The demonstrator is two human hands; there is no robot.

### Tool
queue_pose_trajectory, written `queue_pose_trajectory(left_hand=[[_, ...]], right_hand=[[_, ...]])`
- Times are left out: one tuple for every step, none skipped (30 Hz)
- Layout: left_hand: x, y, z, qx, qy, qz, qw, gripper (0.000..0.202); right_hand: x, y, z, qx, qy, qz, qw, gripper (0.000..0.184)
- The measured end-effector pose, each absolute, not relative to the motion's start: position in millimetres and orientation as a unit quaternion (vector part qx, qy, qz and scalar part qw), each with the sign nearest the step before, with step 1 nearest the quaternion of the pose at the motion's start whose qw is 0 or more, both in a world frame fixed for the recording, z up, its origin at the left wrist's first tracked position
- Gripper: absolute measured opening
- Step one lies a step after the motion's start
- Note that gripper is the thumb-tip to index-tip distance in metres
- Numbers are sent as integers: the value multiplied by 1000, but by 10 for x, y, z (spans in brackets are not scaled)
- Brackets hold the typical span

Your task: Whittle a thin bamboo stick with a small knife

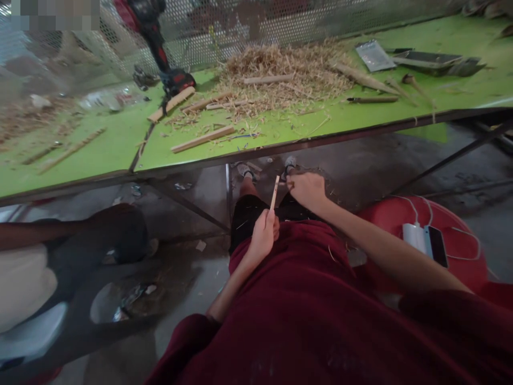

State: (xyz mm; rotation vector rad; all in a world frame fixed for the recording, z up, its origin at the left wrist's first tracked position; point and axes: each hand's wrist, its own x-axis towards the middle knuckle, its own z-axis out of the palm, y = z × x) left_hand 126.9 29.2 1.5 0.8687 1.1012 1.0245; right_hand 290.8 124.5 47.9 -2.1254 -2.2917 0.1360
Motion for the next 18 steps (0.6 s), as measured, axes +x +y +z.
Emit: queue_pose_trajectory(left_hand=[[1268,294,30,384,482,451,645,52],[1263,292,45,384,481,452,645,51],[1255,289,60,384,480,453,646,51],[1247,287,73,383,478,453,648,51],[1238,287,86,382,472,454,652,51],[1231,290,97,381,465,455,657,51],[1225,296,106,380,455,457,663,50],[1220,305,114,379,446,457,670,50],[1217,314,121,377,439,456,676,49],[1215,325,127,373,437,454,681,49],[1213,335,133,368,440,452,683,49],[1210,345,138,362,447,452,682,49],[1205,356,143,354,455,452,681,48],[1199,368,147,347,463,453,678,48],[1190,382,148,339,470,455,676,47],[1179,396,146,332,475,457,675,46],[1167,411,142,324,480,459,674,45],[1155,425,133,316,485,460,673,45]], right_hand=[[2814,1149,474,-671,-740,47,-1,55],[2732,1072,463,-658,-751,52,-7,57],[2669,1019,449,-645,-762,55,-11,58],[2626,991,438,-638,-768,55,-11,59],[2604,987,432,-634,-772,54,-9,60],[2596,1003,432,-631,-774,54,-8,61],[2599,1032,437,-629,-775,56,-8,61],[2607,1071,446,-626,-777,60,-10,60],[2616,1115,457,-623,-779,63,-13,59],[2623,1158,465,-620,-782,66,-16,59],[2624,1200,470,-615,-786,65,-20,59],[2620,1237,468,-609,-790,62,-22,59],[2608,1269,459,-604,-795,58,-23,59],[2589,1294,443,-598,-799,54,-25,59],[2563,1313,421,-594,-802,52,-27,58],[2529,1326,395,-589,-806,49,-29,56],[2490,1334,367,-584,-810,47,-31,53],[2449,1341,340,-579,-813,47,-36,50]])
